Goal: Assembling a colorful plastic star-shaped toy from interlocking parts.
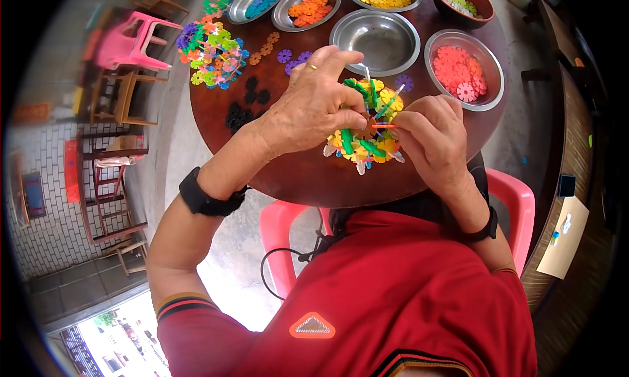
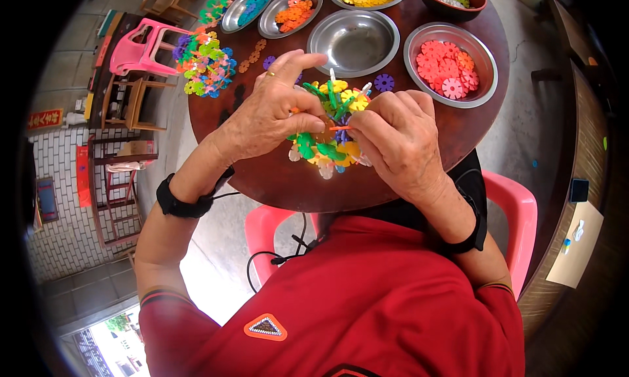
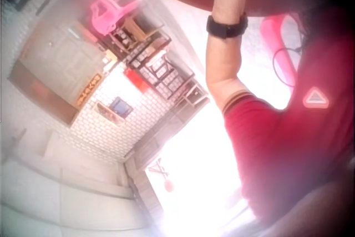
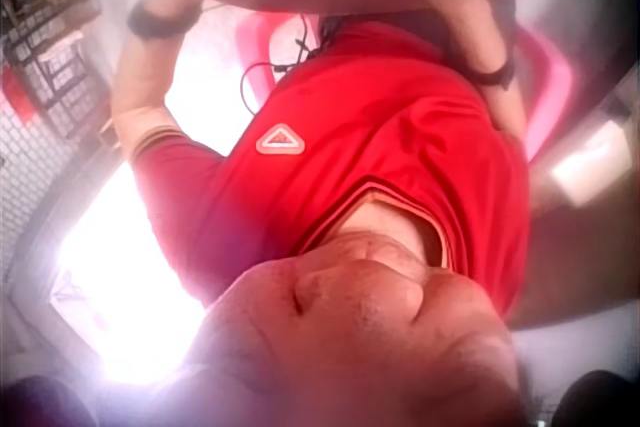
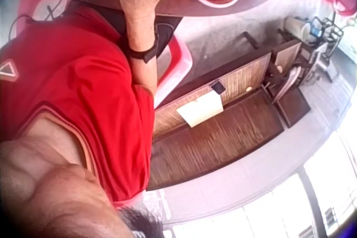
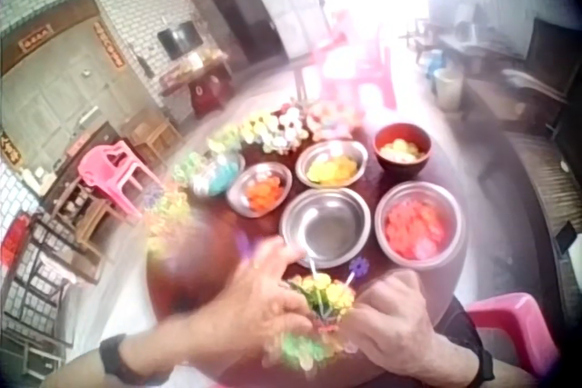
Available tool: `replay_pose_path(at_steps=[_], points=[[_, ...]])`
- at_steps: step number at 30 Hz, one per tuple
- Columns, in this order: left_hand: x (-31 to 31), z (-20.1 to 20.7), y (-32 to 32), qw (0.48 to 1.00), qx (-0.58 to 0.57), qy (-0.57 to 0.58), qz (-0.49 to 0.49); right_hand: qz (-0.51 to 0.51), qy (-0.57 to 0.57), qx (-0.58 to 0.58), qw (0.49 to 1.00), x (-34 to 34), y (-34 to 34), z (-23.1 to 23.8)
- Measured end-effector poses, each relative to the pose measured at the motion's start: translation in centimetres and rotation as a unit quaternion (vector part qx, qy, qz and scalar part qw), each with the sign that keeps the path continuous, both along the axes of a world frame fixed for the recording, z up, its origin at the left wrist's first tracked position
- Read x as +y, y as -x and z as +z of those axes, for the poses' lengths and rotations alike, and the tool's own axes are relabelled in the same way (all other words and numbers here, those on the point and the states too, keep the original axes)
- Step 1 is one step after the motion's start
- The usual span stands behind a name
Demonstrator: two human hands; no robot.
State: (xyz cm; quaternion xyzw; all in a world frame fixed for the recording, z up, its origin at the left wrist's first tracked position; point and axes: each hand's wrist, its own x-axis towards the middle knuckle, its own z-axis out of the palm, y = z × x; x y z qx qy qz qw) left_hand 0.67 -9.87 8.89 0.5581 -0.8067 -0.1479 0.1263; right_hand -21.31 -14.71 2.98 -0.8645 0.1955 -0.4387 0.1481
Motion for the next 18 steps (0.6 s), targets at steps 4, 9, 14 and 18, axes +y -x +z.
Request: replay_pose_path(at_steps=[4,9,14,18], points=[[-0.4,0.1,0.1,0.998,0.03,-0.063,0.0,0.007,0.002,0.011,1.0,-0.4,0.0,0.3],[-0.7,0.3,0.7,0.992,0.044,-0.113,0.036,0.013,0.012,0.007,1.0,-1.2,-0.1,0.2],[-0.2,-0.6,0.8,0.943,0.242,-0.209,0.094,0.042,-0.004,-0.048,0.998,-1.4,-0.6,-0.5],[0.0,-0.9,0.7,0.916,0.306,-0.242,0.093,0.045,-0.008,-0.054,0.997,-1.3,-0.8,-0.5]])
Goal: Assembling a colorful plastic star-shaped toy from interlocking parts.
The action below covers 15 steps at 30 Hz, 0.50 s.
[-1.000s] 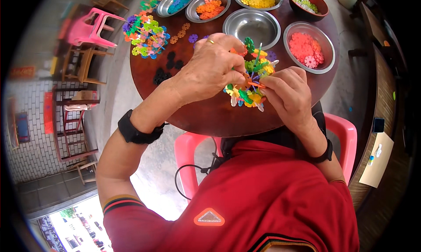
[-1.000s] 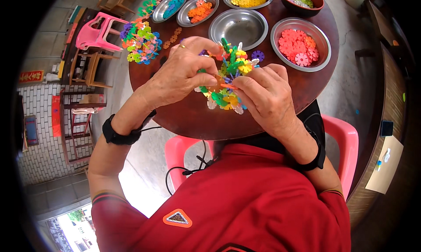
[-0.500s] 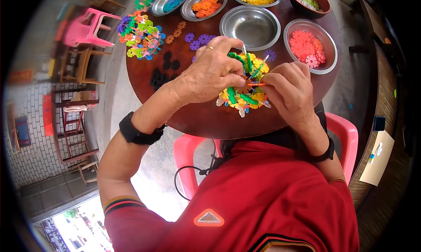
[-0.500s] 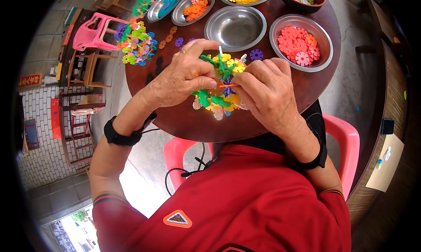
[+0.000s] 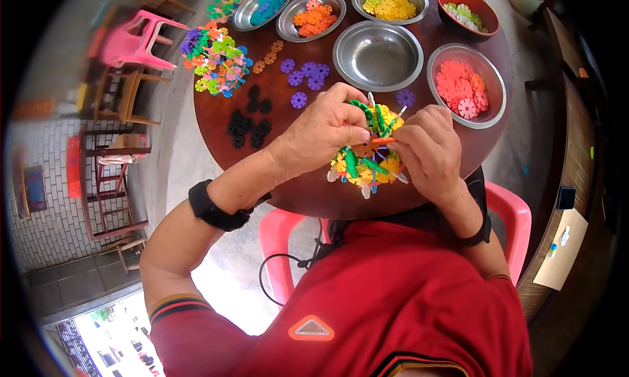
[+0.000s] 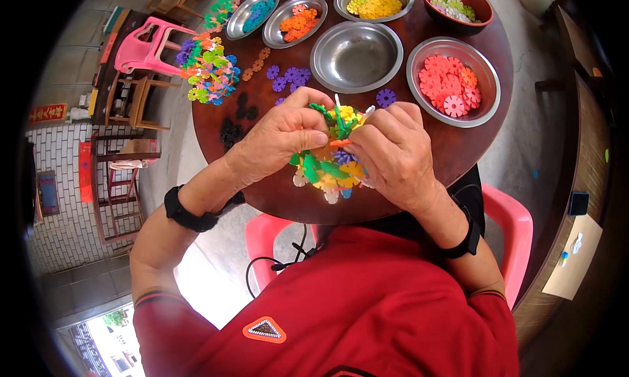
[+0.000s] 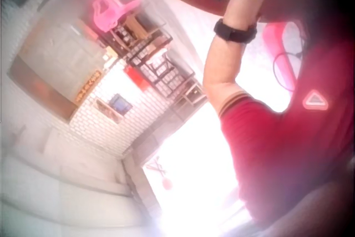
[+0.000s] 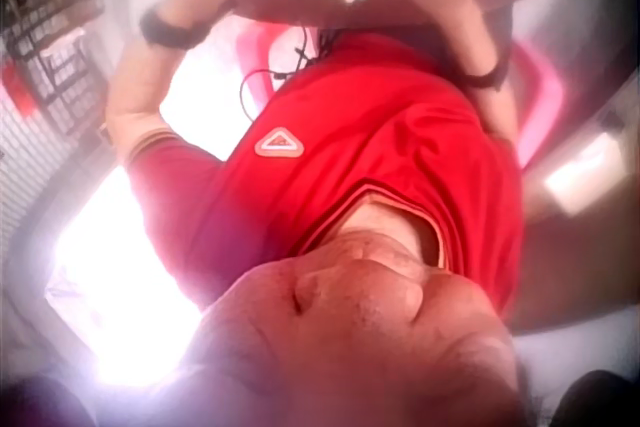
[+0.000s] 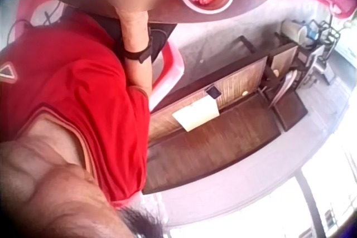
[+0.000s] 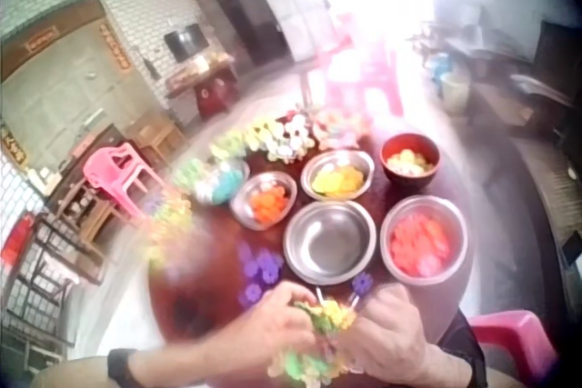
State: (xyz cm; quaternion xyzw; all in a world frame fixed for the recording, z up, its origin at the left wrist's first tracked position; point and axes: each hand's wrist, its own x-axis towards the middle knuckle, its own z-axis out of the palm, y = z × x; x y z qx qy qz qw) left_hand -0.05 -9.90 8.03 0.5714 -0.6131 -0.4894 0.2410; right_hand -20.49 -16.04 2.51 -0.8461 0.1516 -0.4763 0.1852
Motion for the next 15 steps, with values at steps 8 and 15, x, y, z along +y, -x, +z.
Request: replay_pose_path(at_steps=[8,15], points=[[0.8,0.0,0.2,0.999,-0.013,0.026,0.015,0.012,0.009,-0.011,1.0,0.6,-0.8,0.0],[1.7,0.5,1.8,0.986,-0.131,0.053,0.089,0.04,-0.038,0.037,0.998,-1.8,0.3,0.3]])
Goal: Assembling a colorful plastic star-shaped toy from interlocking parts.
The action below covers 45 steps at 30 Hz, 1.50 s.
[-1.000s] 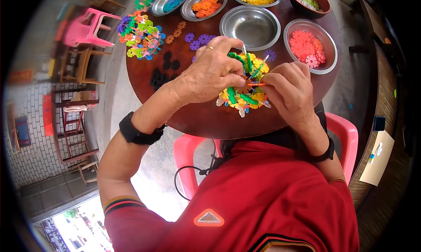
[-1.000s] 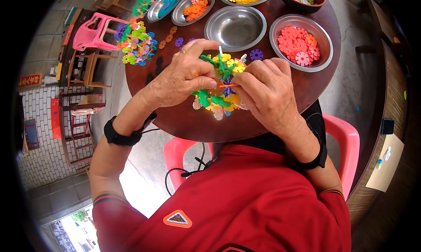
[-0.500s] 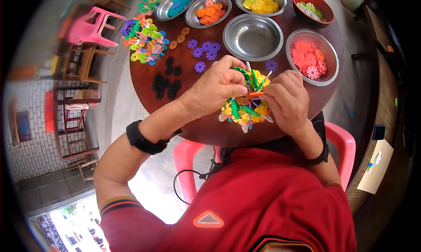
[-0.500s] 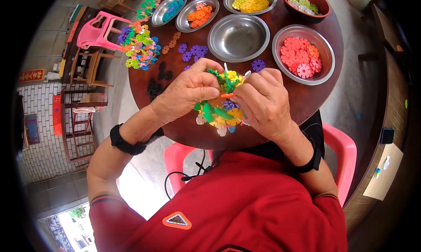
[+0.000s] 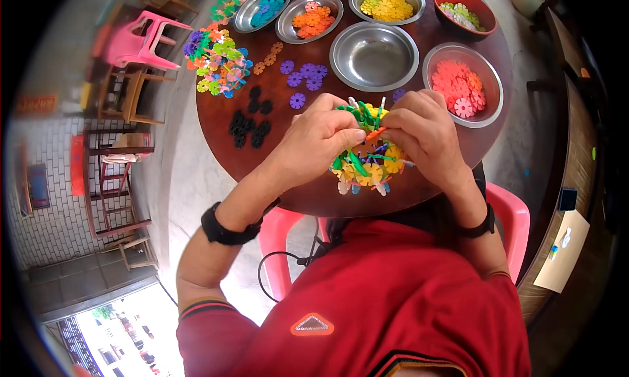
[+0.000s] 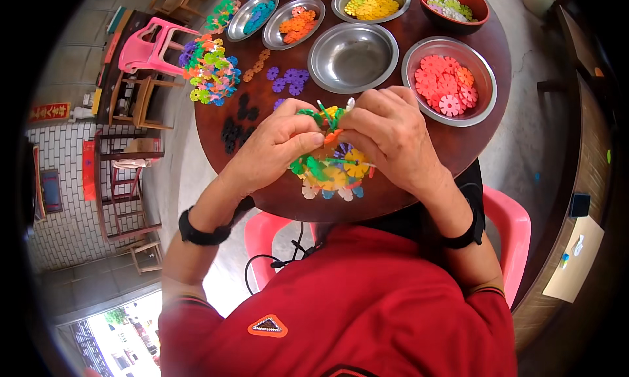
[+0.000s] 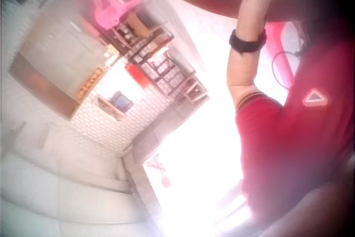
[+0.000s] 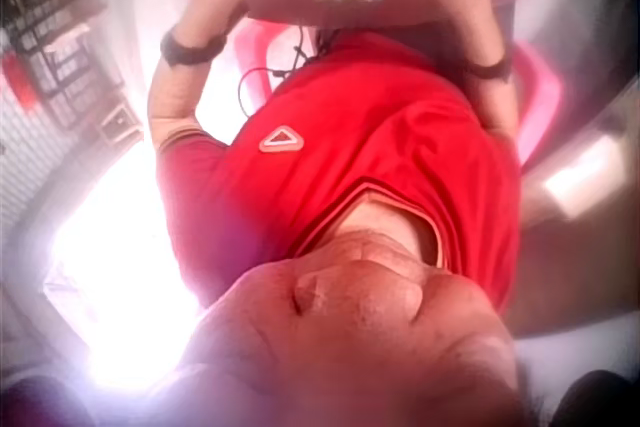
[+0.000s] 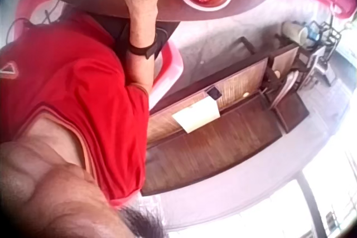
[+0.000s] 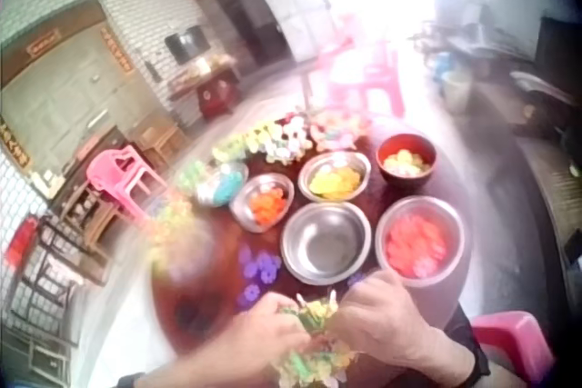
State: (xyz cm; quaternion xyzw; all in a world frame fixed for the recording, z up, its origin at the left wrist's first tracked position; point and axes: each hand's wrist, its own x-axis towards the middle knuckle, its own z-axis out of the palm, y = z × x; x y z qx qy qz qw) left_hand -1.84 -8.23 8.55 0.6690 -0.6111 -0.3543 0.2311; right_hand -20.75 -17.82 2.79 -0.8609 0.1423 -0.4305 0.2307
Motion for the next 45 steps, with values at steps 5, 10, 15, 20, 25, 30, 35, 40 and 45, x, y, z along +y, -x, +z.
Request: replay_pose_path(at_steps=[5,10,15,20,25,30,35,40,45], points=[[2.4,-1.0,0.1,0.997,-0.009,0.037,0.066,-0.046,-0.035,-0.055,0.997,0.9,0.0,0.8],[3.8,-2.8,0.1,0.978,0.102,0.115,0.139,0.01,0.043,-0.019,0.999,2.2,1.4,1.9],[3.7,-3.1,0.6,0.95,0.233,0.114,0.172,0.001,0.081,-0.006,0.997,4.0,0.2,1.9],[3.2,-3.9,-0.6,0.957,0.229,0.096,0.147,-0.063,0.096,0.036,0.993,4.5,-0.2,2.0],[2.5,-4.2,-1.1,0.952,0.266,0.071,0.132,-0.075,0.094,0.042,0.992,4.4,-0.2,1.9],[2.5,-4.4,-1.3,0.929,0.335,0.052,0.147,-0.103,0.094,0.051,0.989,4.4,-0.7,2.2],[2.3,-4.9,-1.4,0.939,0.306,0.087,0.133,-0.103,0.071,0.059,0.99,4.3,-0.9,1.9],[2.2,-4.9,-1.3,0.946,0.281,0.089,0.131,-0.088,-0.042,0.041,0.994,4.4,-0.7,2.1],[2.3,-4.7,-1.1,0.929,0.319,0.101,0.155,-0.079,-0.034,0.029,0.996,4.1,-0.6,2.0]])
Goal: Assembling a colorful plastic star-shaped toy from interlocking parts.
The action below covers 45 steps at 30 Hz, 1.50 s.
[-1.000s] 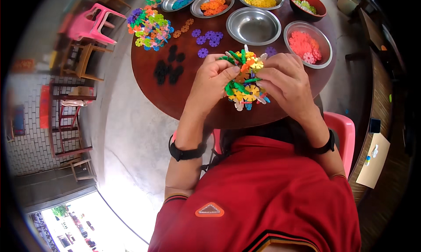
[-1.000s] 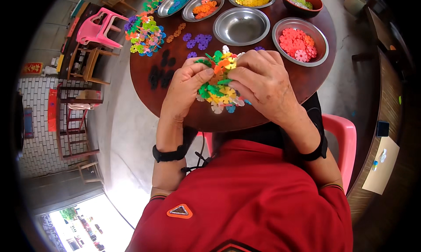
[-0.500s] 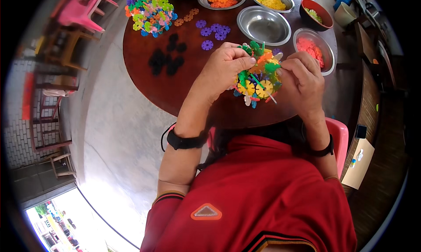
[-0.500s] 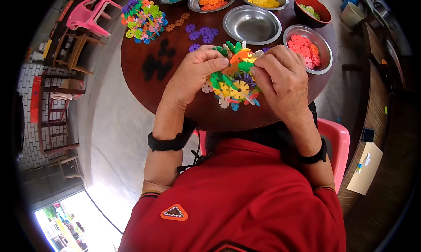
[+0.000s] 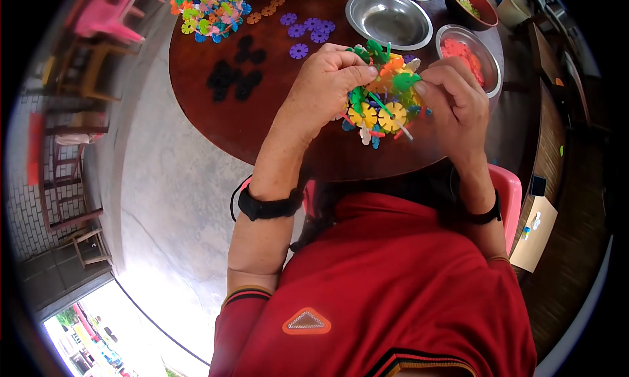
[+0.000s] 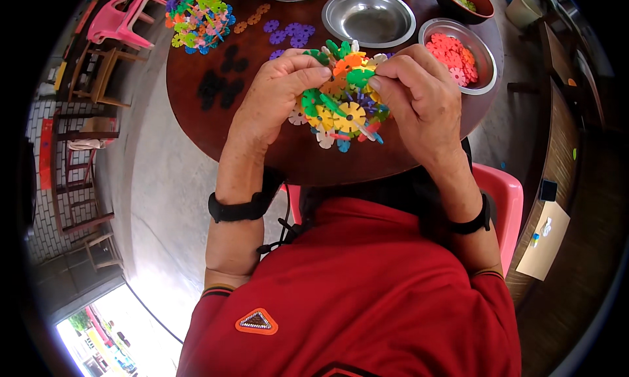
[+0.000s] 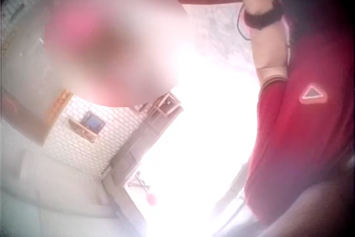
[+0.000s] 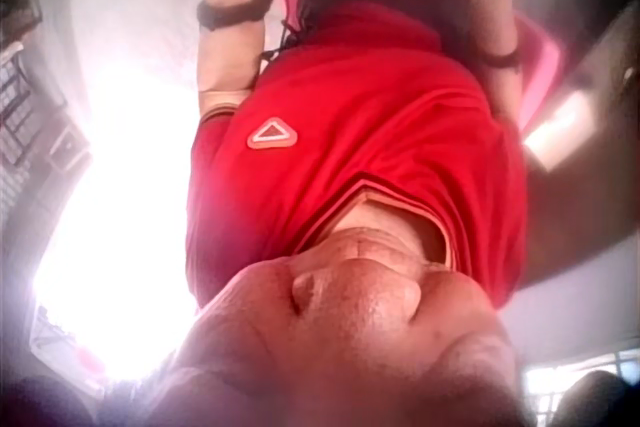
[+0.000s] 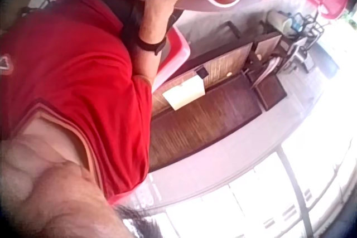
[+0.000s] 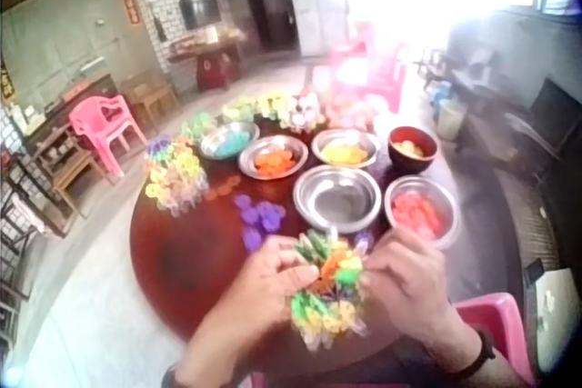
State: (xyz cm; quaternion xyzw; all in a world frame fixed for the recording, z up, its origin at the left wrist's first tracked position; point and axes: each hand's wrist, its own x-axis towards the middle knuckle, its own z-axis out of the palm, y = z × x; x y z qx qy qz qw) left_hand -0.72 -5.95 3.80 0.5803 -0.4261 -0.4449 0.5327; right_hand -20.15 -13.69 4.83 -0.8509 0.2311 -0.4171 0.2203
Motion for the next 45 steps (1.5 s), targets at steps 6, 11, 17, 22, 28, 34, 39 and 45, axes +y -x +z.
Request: replay_pose_path(at_steps=[6,11,17,22,28,34,39,45], points=[[0.2,0.5,0.3,0.999,0.033,-0.024,0.006,0.004,-0.019,0.004,1.0,-0.1,0.2,0.2],[0.1,0.1,0.3,0.999,0.033,-0.014,0.013,0.009,-0.04,0.004,0.999,-0.2,0.2,0.3],[0.0,-0.1,0.2,0.999,0.046,-0.012,0.013,0.009,-0.017,0.011,1.0,0.0,-0.2,0.4],[0.1,-0.1,0.1,0.998,0.065,-0.017,0.017,-0.011,0.056,0.016,0.998,0.1,-0.5,0.1],[0.2,0.1,0.0,0.995,0.1,-0.02,0.008,-0.017,0.113,0.025,0.993,0.1,-0.7,-0.1],[0.3,0.0,0.2,0.999,0.035,0.002,-0.008,0.018,0.091,0.039,0.995,0.2,-0.4,0.2],[0.0,0.0,0.2,0.998,-0.034,0.018,-0.042,0.0,0.102,0.037,0.994,0.3,-0.5,-0.2],[-0.1,-0.4,1.3,0.999,-0.001,0.039,-0.001,-0.009,0.119,0.025,0.993,0.7,-0.8,-0.9]])
